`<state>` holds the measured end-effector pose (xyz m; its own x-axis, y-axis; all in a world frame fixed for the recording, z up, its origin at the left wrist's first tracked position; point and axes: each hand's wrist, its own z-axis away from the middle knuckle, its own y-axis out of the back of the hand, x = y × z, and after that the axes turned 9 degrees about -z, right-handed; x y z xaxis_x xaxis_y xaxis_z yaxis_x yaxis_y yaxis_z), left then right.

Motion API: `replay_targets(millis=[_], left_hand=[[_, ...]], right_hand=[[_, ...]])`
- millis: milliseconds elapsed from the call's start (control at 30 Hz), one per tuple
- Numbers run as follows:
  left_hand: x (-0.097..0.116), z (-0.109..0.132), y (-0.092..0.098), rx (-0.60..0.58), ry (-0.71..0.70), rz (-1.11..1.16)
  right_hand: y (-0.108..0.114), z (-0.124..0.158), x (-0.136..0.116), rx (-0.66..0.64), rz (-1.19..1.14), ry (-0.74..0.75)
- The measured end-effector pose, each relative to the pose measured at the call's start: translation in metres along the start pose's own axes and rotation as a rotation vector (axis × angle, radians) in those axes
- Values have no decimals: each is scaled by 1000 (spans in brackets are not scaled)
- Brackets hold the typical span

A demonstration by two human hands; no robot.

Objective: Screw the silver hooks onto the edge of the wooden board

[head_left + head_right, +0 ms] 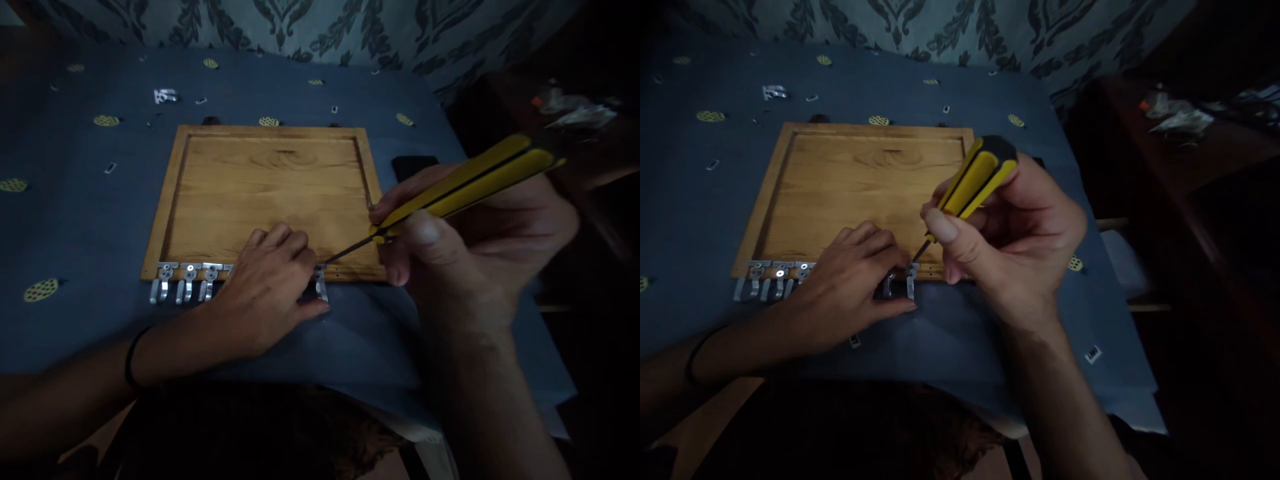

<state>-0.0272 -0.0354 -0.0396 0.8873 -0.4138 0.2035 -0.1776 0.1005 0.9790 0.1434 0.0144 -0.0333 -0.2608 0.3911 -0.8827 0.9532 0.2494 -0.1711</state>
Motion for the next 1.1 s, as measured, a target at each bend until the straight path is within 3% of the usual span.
replay_targets(millis=[800,967,1100], left_hand=[[-1,1,-3,36,-12,-16],[0,-1,-1,-12,9,6],[1,-1,-1,-18,5,10]], right_hand=[[1,-5,5,-161,-78,-75],[3,-4,-2,-205,-68,-140],[-2,-5,-2,-155,-55,-78]])
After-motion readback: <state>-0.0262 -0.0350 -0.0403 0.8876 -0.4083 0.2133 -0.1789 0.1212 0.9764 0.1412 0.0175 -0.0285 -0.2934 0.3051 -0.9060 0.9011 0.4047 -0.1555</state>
